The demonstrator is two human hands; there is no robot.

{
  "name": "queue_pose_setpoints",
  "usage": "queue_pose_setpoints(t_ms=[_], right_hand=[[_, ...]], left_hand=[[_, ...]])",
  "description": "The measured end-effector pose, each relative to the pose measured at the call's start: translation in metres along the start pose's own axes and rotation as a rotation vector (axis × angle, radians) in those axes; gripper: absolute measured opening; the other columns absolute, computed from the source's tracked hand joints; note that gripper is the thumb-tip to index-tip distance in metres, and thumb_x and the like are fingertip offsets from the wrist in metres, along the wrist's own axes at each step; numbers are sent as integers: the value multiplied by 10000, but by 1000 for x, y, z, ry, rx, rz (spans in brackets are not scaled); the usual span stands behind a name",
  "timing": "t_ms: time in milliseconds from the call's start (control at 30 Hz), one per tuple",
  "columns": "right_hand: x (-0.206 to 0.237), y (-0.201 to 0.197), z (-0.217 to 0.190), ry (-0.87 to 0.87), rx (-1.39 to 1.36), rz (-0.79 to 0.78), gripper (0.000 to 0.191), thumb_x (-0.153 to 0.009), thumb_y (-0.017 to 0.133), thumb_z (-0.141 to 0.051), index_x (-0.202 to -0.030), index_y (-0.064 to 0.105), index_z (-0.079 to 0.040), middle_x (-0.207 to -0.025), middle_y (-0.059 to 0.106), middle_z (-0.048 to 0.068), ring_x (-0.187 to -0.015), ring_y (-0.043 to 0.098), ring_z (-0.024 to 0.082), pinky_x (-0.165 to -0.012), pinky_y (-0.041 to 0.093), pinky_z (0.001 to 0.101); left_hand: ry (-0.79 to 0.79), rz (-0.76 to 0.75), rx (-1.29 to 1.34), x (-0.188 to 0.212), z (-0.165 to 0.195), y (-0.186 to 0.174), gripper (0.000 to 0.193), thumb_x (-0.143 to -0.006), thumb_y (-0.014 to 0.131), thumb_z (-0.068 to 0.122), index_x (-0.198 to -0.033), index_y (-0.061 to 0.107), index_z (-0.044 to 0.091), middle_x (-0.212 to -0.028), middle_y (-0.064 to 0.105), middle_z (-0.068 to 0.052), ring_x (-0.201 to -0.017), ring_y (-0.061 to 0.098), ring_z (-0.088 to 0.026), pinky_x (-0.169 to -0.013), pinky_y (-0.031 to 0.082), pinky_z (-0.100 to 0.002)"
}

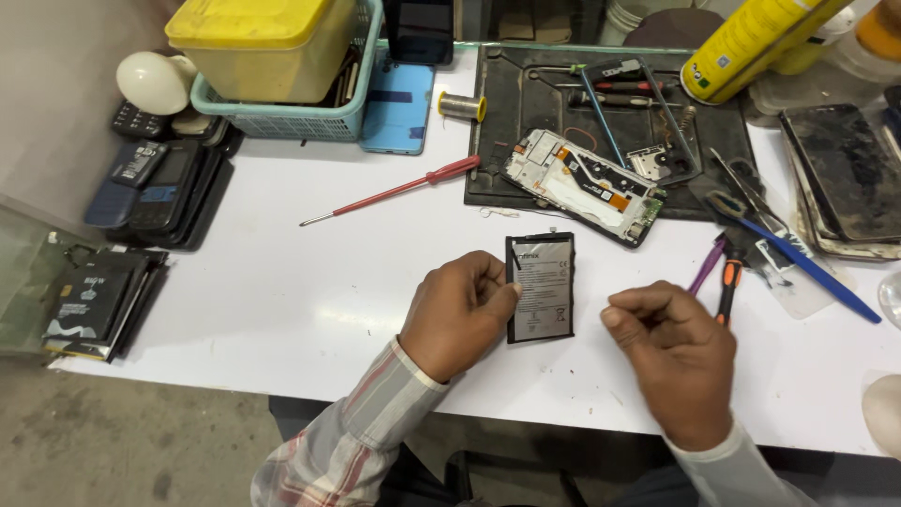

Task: The person removes a battery from a disassembled smartphone using a screwdriver and a spray can. They then place a new battery into the phone and wipe it with a cloth.

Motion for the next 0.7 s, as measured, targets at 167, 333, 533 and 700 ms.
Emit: queue_pose_setpoints(t_ms=[167, 333, 533, 700], right_hand=[[2, 6, -18, -136, 142, 13, 125, -979, 734, -99, -910, 703, 1, -758, 667, 30, -679, 587, 72, -637, 479, 216], [0, 10, -37, -207, 214, 1, 141, -982, 650, -90, -1063, 700, 14, -888, 691, 52, -784, 674, 96, -698, 532, 228], [0, 9, -40, -146, 245, 21, 81, -964, 734, -97, -987, 743, -20, -797, 683, 45, -701, 627, 105, -642, 512, 247], [2, 10, -46, -244, 147, 26, 234, -956, 704, -117, -1153, 677, 7, -888, 671, 30, -763, 636, 73, -665, 533, 212]], left_hand=[[8, 59, -92, -3, 10, -2, 189, -823, 734, 220, -809, 717, 33, -615, 693, -47, -526, 637, -140, -531, 507, -302], [-53, 65, -205, -5, 10, -1, 227, -829, 746, 270, -861, 754, 45, -625, 713, -43, -536, 668, -153, -551, 526, -309], [132, 227, -198, 6, 29, -8, 287, -813, 729, 224, -1032, 730, 38, -704, 727, -28, -521, 640, -133, -526, 512, -300], [393, 449, -24, 20, 38, -19, 227, -888, 726, 137, -1067, 698, 1, -808, 706, -35, -599, 554, -98, -544, 466, -246]])
Point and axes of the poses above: each hand's wrist, its own x-axis away from the middle knuckle, its own y-axis out of the palm, z = x × y, the point moved 7 cm from there along -x, towards the middle knuckle
